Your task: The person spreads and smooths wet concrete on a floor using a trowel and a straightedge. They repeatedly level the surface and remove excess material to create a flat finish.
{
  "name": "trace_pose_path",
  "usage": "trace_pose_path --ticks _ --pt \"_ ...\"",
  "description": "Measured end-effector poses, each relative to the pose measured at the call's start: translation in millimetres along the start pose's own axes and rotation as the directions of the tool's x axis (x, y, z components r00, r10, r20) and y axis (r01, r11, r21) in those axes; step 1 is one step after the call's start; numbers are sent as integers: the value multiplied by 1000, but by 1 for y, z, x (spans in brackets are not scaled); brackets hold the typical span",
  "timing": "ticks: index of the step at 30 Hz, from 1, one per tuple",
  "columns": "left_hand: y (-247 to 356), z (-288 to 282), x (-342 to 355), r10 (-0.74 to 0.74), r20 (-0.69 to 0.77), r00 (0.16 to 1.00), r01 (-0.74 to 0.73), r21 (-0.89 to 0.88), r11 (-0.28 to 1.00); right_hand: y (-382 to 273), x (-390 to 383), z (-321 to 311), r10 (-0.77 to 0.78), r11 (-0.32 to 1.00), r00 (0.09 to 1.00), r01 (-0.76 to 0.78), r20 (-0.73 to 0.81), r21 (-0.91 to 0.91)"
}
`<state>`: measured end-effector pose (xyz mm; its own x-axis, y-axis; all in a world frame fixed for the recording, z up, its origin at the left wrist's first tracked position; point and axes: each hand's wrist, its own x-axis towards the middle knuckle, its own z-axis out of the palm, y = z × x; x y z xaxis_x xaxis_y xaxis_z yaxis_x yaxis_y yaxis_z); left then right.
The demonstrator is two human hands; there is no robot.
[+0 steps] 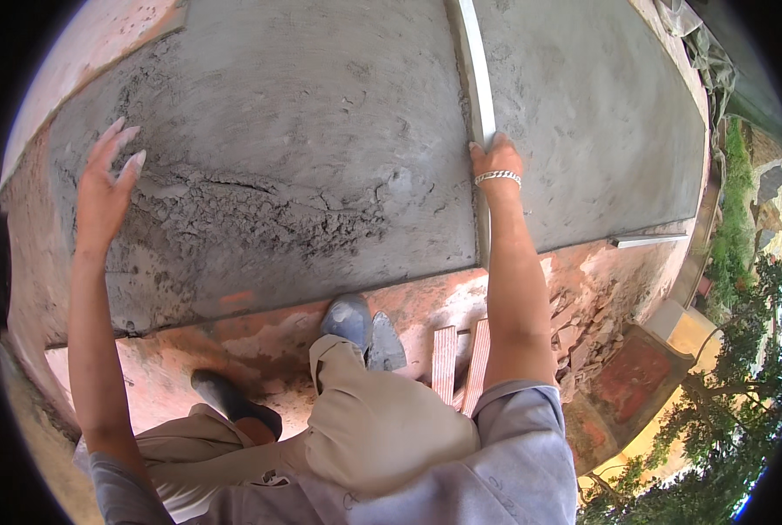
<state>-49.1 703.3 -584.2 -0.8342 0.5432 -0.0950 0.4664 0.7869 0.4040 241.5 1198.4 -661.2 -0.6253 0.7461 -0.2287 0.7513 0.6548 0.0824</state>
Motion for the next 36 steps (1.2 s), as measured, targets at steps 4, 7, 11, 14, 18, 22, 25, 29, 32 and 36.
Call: trace_pose_path --ticks 4,7,11,14,18,22,25,29,32,36 --pt "-12 -8 -15 -28 -9 1000 27 -77 997 -43 -19 0 29 999 1000 -29 4 25" --pt "-25 -12 -29 -60 -26 998 58 -85 995 -67 -30 -5 39 999 999 -39 3 30" --pt "-41 -15 -46 -77 -66 995 67 -140 988 -97 -40 -4 7 1000 1000 -7 4 31" --pt "-48 -18 -55 -102 -53 993 92 -171 981 -112 -46 -4 39 999 999 -39 -14 21" --pt "-51 -19 -64 -128 -60 990 113 -209 971 -129 -54 -1 49 998 999 -49 9 47" --pt "-54 -18 -68 -133 -85 988 109 -239 965 -148 -62 2 36 997 999 -35 -10 66" --pt "-57 -18 -71 -125 -89 988 99 -252 963 -163 -69 0 17 998 1000 -16 -9 66" --pt "-61 -20 -78 -135 -57 989 113 -289 951 -186 -75 -5 -16 999 999 15 28 38" --pt "-64 -21 -81 -156 -54 986 134 -295 946 -200 -78 -8 4 999 999 -6 37 54" --pt "-70 -22 -85 -142 -65 988 118 -285 951 -217 -83 -8 8 999 999 -10 51 40"
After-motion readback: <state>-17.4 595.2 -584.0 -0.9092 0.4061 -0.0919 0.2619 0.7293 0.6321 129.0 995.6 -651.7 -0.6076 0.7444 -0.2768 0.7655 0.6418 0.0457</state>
